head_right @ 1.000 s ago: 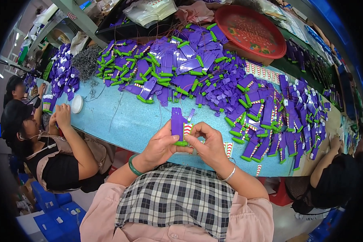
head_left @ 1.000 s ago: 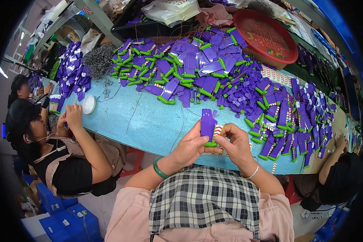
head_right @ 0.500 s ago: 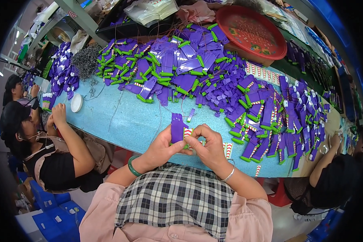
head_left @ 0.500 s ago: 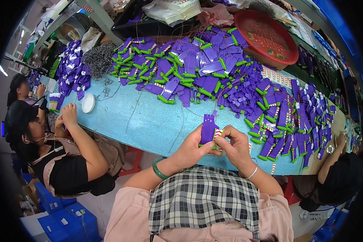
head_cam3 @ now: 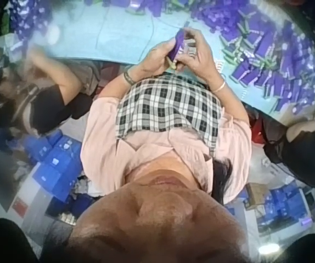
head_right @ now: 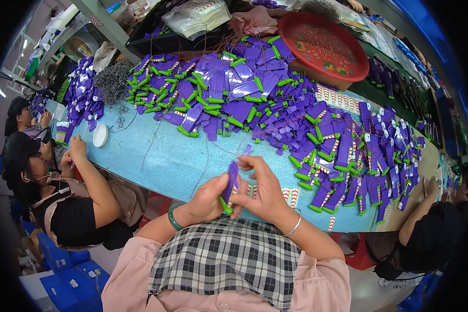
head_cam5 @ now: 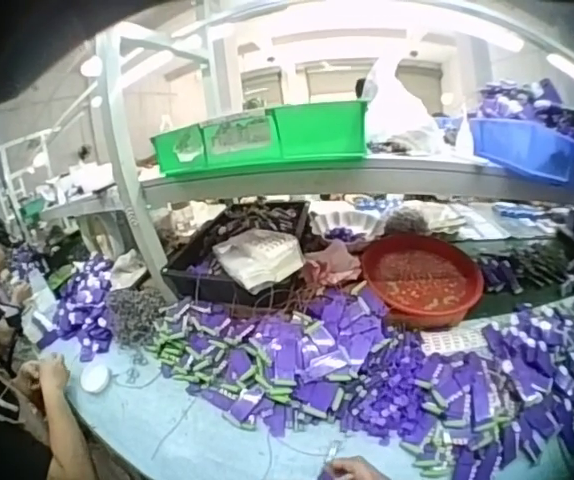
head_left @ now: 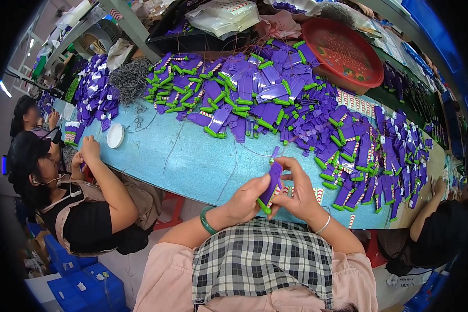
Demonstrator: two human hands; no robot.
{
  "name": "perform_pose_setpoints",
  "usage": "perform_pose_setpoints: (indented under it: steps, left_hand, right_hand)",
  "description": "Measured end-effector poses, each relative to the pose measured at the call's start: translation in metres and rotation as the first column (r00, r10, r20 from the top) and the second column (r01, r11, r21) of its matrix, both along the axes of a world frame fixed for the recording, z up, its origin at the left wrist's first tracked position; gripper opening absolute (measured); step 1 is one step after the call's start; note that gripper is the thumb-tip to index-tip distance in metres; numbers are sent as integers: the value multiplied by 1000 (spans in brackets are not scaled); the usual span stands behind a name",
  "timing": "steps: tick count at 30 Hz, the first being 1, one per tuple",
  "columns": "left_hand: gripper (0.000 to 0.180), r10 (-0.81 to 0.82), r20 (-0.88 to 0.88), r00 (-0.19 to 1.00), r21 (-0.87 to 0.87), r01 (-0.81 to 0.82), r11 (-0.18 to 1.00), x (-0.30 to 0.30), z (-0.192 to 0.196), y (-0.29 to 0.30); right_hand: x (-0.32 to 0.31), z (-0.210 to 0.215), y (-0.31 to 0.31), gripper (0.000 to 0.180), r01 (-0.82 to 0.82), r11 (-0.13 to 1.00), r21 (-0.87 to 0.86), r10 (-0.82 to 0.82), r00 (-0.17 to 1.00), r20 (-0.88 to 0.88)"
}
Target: The person assembles small purple plastic pieces with green components by hand, then applies labels to the assembled items.
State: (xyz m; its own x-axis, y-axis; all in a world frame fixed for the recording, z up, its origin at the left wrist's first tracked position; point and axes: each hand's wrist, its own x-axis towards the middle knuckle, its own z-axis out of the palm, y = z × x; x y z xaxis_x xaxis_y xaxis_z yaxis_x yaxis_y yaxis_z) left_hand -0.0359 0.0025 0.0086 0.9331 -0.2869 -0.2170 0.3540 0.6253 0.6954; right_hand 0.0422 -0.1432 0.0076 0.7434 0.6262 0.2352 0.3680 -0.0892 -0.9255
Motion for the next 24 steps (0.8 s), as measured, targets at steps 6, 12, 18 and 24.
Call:
perform_pose_setpoints:
  steps: [6, 12, 18, 24]
  left_hand:
    - [48, -389, -60, 919, -461, 320, 828, 5, -27, -7]
    - [18, 37, 271, 962, 384, -143, 912, 10, 25, 1]
    - [20, -514, 816, 264, 396, -903, 165, 29, 30, 24]
    - [21, -573, 817, 68, 267, -925, 271, 24, 18, 19]
  right_hand:
    - [0, 11, -4, 29, -156, 985, 78, 173, 937, -302]
    - [10, 16, -12, 38, 3, 922, 386, 244, 770, -589]
    - [22, 22, -15, 15, 30, 924, 382, 289, 598, -747]
    - [19, 27, -10, 8, 15, 956, 293, 226, 603, -766]
